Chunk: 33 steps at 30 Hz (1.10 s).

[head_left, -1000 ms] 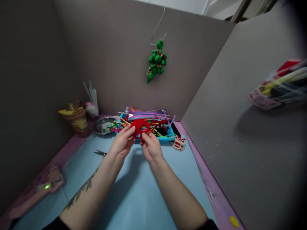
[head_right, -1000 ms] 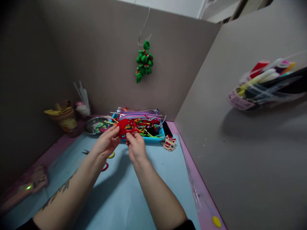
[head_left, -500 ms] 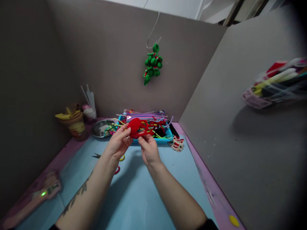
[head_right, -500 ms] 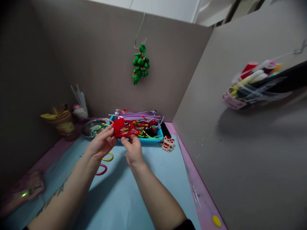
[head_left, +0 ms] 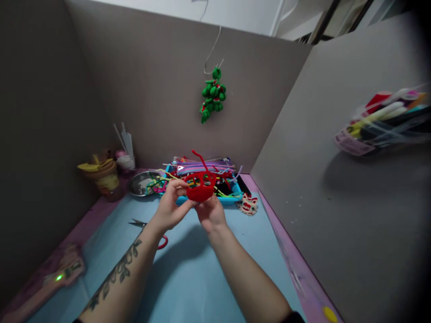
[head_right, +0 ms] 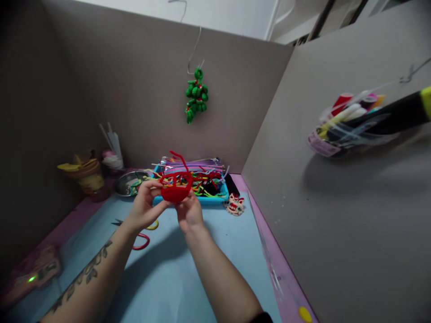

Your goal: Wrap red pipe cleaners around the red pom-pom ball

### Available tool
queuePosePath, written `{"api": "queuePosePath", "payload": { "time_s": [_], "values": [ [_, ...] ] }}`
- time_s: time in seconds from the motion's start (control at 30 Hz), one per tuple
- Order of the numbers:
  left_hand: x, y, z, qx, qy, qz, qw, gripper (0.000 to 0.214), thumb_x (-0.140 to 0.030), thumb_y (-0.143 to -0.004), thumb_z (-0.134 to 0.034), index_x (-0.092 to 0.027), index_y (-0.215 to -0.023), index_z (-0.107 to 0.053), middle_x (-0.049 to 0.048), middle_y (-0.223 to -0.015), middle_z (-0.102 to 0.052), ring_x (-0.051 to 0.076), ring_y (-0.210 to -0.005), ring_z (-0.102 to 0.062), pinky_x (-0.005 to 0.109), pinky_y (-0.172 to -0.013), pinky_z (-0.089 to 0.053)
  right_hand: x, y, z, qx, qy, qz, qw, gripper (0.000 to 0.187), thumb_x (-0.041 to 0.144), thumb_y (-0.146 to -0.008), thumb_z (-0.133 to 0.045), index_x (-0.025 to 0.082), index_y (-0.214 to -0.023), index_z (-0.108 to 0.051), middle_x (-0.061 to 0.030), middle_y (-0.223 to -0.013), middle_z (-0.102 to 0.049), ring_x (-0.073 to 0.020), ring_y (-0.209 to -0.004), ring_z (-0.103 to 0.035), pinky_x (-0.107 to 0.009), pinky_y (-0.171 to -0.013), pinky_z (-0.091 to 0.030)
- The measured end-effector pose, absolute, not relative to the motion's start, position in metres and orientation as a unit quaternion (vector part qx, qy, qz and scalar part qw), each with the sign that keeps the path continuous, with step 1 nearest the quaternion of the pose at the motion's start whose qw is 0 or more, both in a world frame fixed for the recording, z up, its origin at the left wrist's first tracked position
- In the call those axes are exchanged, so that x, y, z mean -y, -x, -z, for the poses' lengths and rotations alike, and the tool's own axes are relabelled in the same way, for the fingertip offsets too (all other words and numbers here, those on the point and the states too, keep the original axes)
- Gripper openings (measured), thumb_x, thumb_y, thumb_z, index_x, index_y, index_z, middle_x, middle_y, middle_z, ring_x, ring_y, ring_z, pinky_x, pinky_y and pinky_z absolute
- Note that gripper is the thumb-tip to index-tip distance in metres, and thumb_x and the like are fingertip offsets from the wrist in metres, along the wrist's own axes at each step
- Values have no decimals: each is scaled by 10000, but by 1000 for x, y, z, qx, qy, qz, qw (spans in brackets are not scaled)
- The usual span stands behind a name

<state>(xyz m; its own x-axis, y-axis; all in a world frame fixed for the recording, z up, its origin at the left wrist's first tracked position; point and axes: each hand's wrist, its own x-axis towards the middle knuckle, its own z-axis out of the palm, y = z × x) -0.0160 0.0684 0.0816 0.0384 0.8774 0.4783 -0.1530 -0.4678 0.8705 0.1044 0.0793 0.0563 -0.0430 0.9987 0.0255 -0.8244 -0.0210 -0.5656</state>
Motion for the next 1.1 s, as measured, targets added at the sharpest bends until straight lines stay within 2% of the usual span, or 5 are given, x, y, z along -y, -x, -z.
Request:
{"api": "queuePosePath", "payload": {
  "time_s": [0.23,0.47,0.7,0.87,1.1],
  "values": [
    [-67,16,-86,-308,-540,-631,465,550,101,-486,-732,-212,-907,-568,26,-925,-625,164,-800,-641,257,-768,-473,-79,-105,-56,225,197,-689,660,236,131,-527,-654,224,-743,-672,35,-729,-720,-147,-674,-614,-268,-649,-474],
    [-57,4,-90,-311,-509,-647,475,765,39,-558,-752,-224,-1220,-475,45,-885,-659,232,-967,-637,351,-934,-444,-78,-104,-56,210,208,-705,644,274,159,-572,-665,239,-834,-679,23,-829,-740,-163,-776,-650,-293,-727,-504],
    [-56,-5,-94,-336,-478,-683,438,661,-86,-649,-767,-243,-1211,-454,17,-847,-661,179,-835,-656,295,-831,-495,-77,-104,-59,194,206,-728,625,194,163,-647,-676,229,-828,-648,38,-757,-714,-123,-678,-621,-233,-611,-470],
    [-68,-2,-92,-361,-338,-664,560,521,-222,-635,-805,-217,-1059,-501,-22,-741,-647,128,-619,-634,232,-569,-518,-78,-109,-58,211,230,-709,632,193,177,-639,-698,229,-778,-574,52,-711,-675,-125,-632,-581,-235,-562,-416],
    [-76,4,-90,-366,-214,-606,674,340,-125,-685,-759,-199,-942,-549,-13,-743,-665,110,-603,-667,160,-481,-509,-78,-110,-59,230,290,-657,657,271,228,-613,-753,220,-753,-522,77,-645,-587,-92,-550,-510,-216,-527,-366]
  ]
}}
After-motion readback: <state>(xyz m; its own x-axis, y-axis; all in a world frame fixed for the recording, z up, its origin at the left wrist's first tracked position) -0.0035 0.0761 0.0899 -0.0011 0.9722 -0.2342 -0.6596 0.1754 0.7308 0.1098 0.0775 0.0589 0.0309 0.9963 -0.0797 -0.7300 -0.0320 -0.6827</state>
